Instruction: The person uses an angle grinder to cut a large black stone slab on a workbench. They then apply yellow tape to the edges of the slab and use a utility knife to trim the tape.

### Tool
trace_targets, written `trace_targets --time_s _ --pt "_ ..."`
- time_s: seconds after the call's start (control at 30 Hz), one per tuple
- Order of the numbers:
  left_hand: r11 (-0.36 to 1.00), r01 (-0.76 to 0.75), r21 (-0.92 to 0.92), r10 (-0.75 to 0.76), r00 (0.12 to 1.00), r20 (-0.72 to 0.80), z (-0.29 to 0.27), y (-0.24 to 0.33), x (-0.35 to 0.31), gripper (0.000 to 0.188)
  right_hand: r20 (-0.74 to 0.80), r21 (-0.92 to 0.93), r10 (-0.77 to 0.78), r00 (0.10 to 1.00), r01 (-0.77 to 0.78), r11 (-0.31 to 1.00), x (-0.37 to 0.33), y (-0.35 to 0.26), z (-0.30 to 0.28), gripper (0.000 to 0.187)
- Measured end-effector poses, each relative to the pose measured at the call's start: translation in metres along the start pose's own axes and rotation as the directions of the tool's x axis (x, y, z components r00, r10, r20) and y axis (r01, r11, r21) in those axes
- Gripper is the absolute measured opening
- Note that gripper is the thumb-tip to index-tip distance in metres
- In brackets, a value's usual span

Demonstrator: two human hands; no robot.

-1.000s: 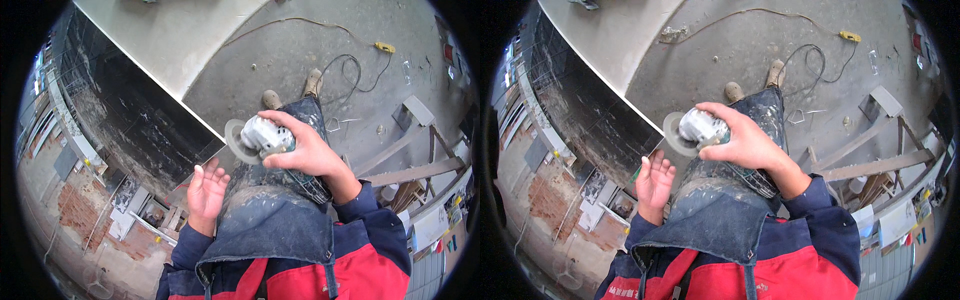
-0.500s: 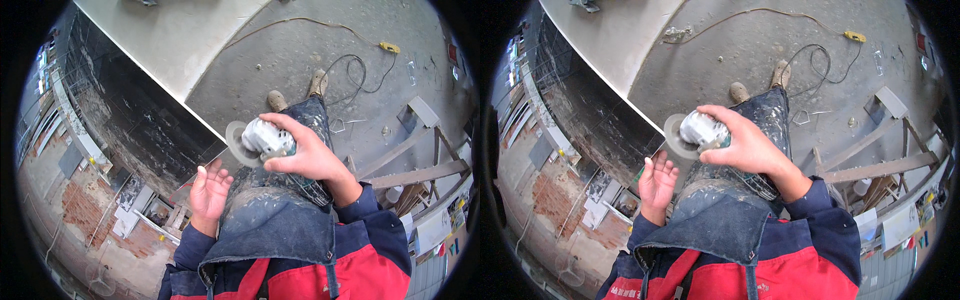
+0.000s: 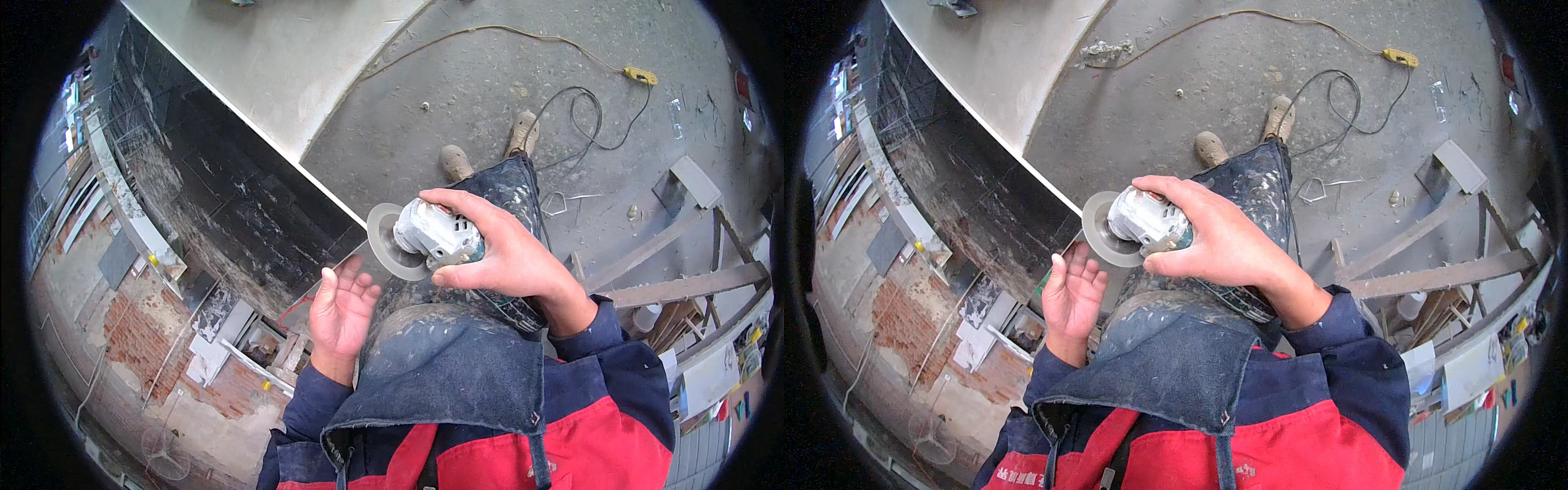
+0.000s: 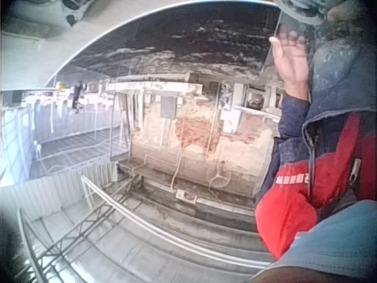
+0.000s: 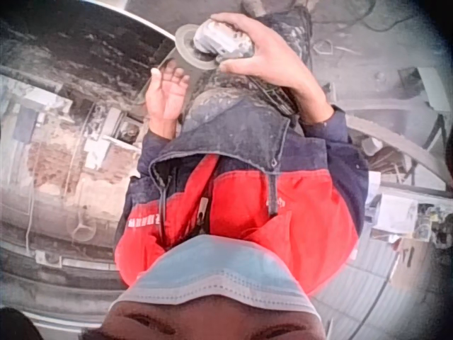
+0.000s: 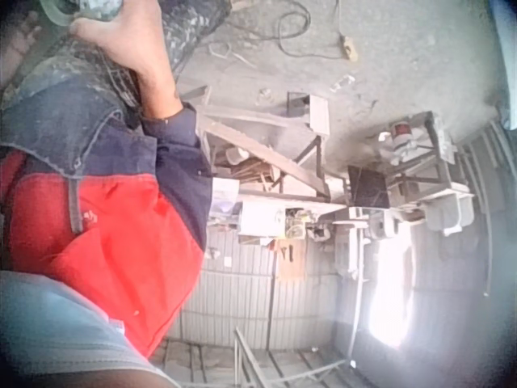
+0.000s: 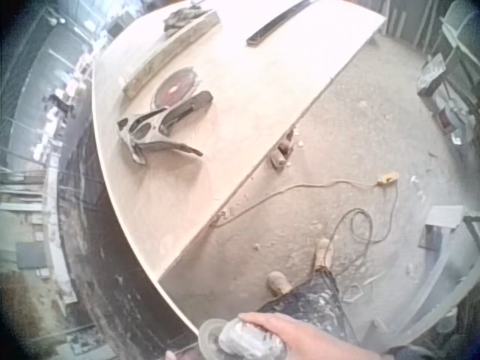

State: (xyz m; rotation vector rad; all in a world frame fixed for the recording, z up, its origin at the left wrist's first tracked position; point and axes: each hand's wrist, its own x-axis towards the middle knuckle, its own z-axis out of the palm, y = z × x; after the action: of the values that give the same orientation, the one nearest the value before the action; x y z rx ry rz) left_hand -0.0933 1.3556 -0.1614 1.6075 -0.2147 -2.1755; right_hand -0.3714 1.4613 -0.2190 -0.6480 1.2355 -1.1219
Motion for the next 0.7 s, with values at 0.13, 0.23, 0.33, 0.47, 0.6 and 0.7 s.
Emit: trace_targets --time_s 0.13,0.23,0.33,0.47,0.6,0.7 --pt "1.0 -0.008 0.0 0.008 1.0 0.027 -0.003 0.0 0.0 0.035 0.012 0.052 0.034 0.999 -0.034 0.998 0.003 0.004 -0.003 0.083" --pt "1.0 -0.017 -0.002 0.017 1.0 0.011 -0.001 0.0 -0.002 0.033 -0.025 0.149 0.067 0.997 -0.062 0.987 0.011 0.023 -0.003 0.081" --pt "1.0 -0.022 -0.004 0.023 1.0 0.021 -0.001 0.001 0.002 0.033 -0.038 0.182 0.094 0.995 -0.085 0.98 0.01 0.022 -0.007 0.081" --pt "1.0 -0.019 0.004 0.019 0.999 -0.041 -0.001 0.0 0.002 0.033 0.026 0.152 0.035 0.999 -0.038 0.988 -0.003 -0.004 0.002 0.082" --pt "1.0 -0.02 0.005 0.02 1.0 -0.008 -0.001 0.0 0.003 0.033 -0.001 0.078 -0.004 1.0 0.004 0.997 0.0 0.001 0.002 0.084" --pt "0.999 -0.033 -0.011 0.033 0.999 0.033 -0.003 -0.001 0.003 0.033 -0.051 0.071 0.038 0.998 -0.034 0.997 0.012 0.015 0.0 0.081"
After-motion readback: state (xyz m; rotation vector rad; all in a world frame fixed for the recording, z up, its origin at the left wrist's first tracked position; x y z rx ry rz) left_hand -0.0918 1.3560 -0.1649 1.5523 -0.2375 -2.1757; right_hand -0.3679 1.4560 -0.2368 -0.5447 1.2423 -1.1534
